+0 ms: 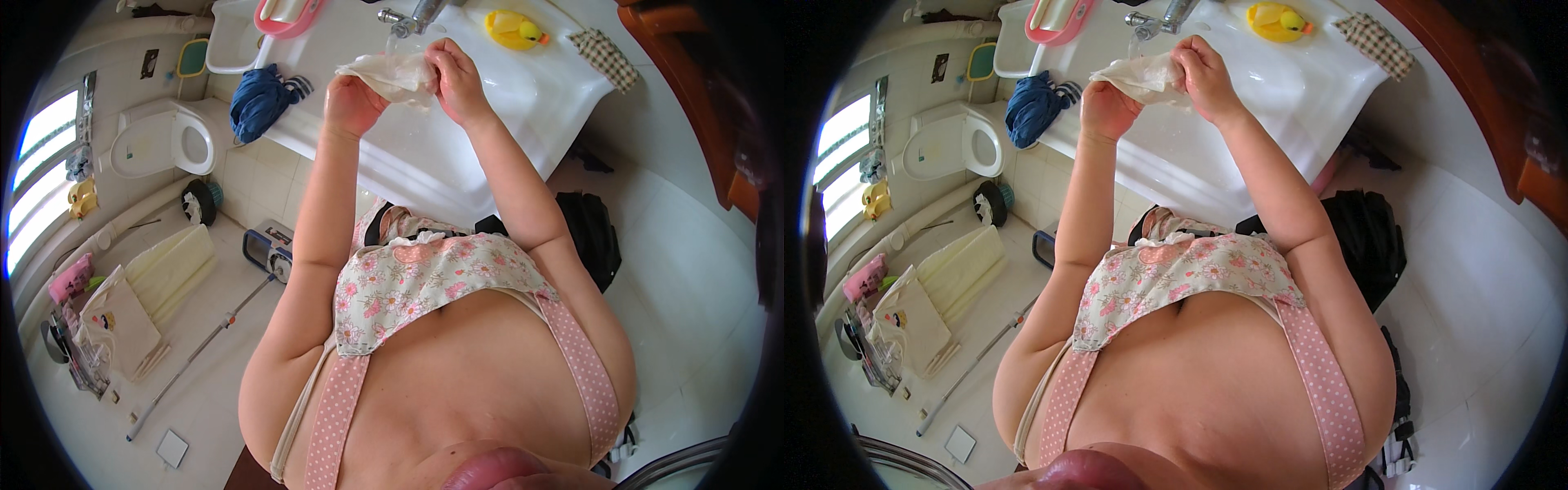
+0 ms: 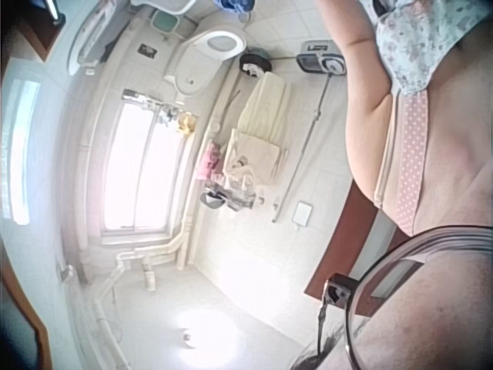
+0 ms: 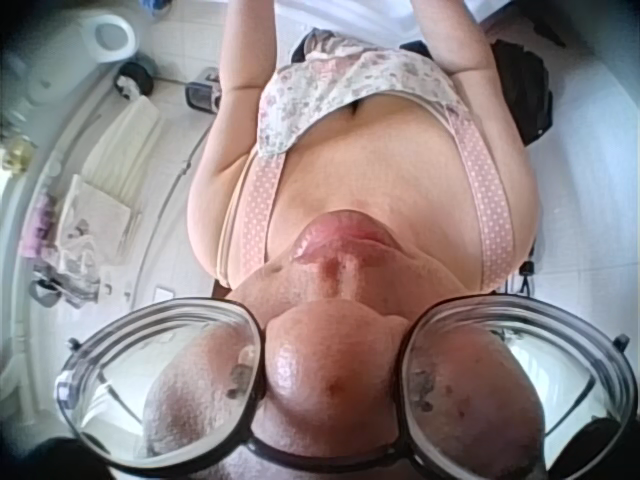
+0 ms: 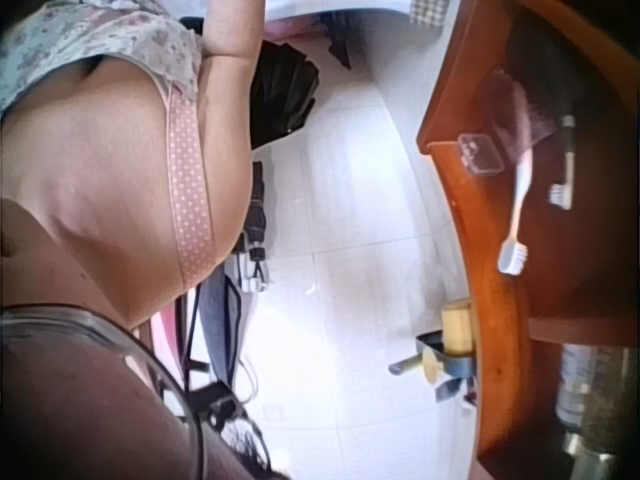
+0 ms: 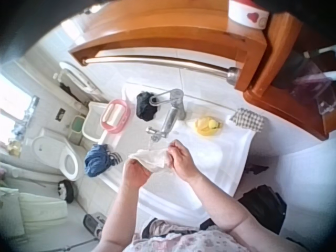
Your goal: The person hand washes a dark garment in a bathroom sink, repeatedly scrubbing and rinsing it under running water. They then rinse a small white cloth and return to rinsing the dark garment, squeezing out water throughout.
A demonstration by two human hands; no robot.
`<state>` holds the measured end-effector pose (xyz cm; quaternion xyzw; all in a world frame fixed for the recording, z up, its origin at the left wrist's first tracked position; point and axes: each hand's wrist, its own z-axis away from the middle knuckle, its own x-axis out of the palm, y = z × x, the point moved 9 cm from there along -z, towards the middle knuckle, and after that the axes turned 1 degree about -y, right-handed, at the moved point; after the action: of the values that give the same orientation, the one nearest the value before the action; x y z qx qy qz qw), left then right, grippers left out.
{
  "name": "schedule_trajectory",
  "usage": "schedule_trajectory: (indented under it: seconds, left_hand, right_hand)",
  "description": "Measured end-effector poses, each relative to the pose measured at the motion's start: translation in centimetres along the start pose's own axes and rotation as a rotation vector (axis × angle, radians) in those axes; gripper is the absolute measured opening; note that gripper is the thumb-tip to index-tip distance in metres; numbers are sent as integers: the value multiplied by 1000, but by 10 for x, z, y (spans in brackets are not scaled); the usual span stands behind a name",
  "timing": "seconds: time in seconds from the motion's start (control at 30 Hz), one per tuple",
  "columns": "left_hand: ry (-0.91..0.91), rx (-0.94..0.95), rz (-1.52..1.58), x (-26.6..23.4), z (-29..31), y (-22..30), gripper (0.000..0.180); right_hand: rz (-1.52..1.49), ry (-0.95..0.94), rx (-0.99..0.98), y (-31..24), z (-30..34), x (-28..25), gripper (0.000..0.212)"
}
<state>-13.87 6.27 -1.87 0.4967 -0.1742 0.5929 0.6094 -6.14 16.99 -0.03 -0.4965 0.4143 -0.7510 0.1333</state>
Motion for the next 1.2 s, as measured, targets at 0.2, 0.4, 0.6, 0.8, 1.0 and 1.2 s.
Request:
schedule_trajectory:
  seconds: [0.2, 0.4, 0.6, 0.8, 1.0, 1.2]
  left_hand:
    - [453, -45, -386, -24, -9, -29, 34]
    - [373, -108, -435, 0, -9, -40, 22]
    - [334, 5, -481, 6, -2, 5, 29]
    - [233, 32, -155, 15, 4, 9, 22]
    - [492, 210, -309, -11, -1, -11, 26]
    - [372, 218, -535, 8, -7, 9, 29]
  right_hand:
    - [632, 254, -373, -19, 11, 26, 12]
    - [993, 545, -521, -30, 9, 18, 12]
    - [598, 359, 69, 20, -10, -44, 29]
    - [348, -2, 131, 24, -4, -11, 44]
    - [1103, 170, -209, -12, 1, 55, 25]
    - [1121, 482, -152, -11, -9, 7, 30]
